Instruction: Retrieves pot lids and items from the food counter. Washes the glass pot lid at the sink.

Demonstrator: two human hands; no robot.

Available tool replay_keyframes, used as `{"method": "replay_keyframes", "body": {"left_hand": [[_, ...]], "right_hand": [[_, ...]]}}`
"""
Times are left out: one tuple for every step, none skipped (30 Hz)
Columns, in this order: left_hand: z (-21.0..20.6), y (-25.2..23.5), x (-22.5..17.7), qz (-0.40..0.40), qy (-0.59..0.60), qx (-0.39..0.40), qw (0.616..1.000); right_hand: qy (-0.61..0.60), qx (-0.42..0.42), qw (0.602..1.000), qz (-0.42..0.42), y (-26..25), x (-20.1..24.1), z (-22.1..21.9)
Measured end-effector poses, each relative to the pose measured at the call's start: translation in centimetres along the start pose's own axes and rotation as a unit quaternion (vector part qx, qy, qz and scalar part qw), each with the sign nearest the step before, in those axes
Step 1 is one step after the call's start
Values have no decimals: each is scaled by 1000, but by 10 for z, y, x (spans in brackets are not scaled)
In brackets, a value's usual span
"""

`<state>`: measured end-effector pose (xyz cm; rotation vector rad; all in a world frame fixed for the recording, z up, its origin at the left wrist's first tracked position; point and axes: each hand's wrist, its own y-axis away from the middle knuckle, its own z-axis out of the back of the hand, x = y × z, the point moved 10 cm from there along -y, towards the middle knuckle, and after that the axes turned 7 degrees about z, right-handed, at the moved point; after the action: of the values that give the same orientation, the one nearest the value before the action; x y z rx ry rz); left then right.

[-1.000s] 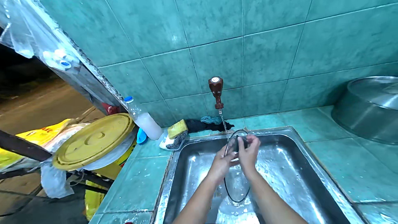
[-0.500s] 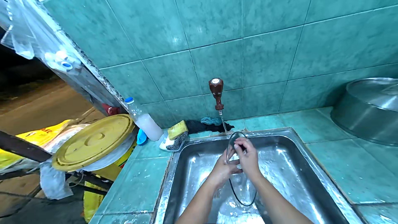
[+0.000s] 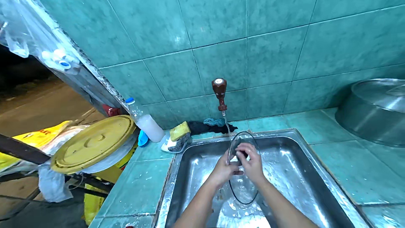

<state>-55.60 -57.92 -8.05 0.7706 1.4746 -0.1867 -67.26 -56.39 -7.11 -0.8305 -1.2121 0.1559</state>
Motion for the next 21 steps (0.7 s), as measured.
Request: {"method": "replay_keyframes", "body": {"left_hand": [[-4,0,1,-5,3,14,1000],[-6,-2,2,-13,11,15,1000],[-5,-5,3,-18,23,5,1000],[-3,-7,7,-19,41,-12,999],[0,-10,11,-13,67,-29,997],[3,-13,14,-7,99,-44,994],[5,-14,17,0,128,-53,990],[6,-14,19,4,147,-55,988],[5,-13,19,5,158,-53,986],[3,-11,18,7,164,-50,985],[-1,-9,17,9,167,-47,985],[-6,-8,14,12,165,-34,986],[-9,-7,12,13,165,-29,986],[-9,-7,11,16,168,-34,985],[-6,-8,11,16,170,-46,984],[0,-11,13,12,168,-61,984],[5,-13,15,6,162,-71,984],[8,-16,17,0,161,-66,985],[9,-17,17,-5,164,-51,985],[9,-16,18,-7,167,-48,985],[6,-15,17,-6,171,-50,984]], "right_hand": [[4,-7,999,-37,-7,-14,7],[11,-8,998,-66,-12,-24,10],[21,-1,997,-77,-15,-26,10],[34,10,997,-70,-11,-21,7],[49,22,997,-49,-2,-10,3],[57,28,998,-19,11,5,-2],[58,26,998,13,25,19,-6],[56,17,997,39,35,29,-8],[55,12,997,48,37,32,-9],[56,10,998,36,33,28,-6],[60,10,998,2,22,18,-2],[64,12,997,-42,11,6,2],[67,16,995,-77,1,-4,5],[71,21,993,-91,-3,-8,4],[76,27,993,-82,1,-3,-1],[77,29,995,-54,10,8,-6],[74,27,997,-17,25,23,-11],[72,22,997,17,38,35,-15],[77,11,996,38,46,40,-17],[79,4,996,41,46,40,-16],[78,5,997,20,36,34,-14]]}}
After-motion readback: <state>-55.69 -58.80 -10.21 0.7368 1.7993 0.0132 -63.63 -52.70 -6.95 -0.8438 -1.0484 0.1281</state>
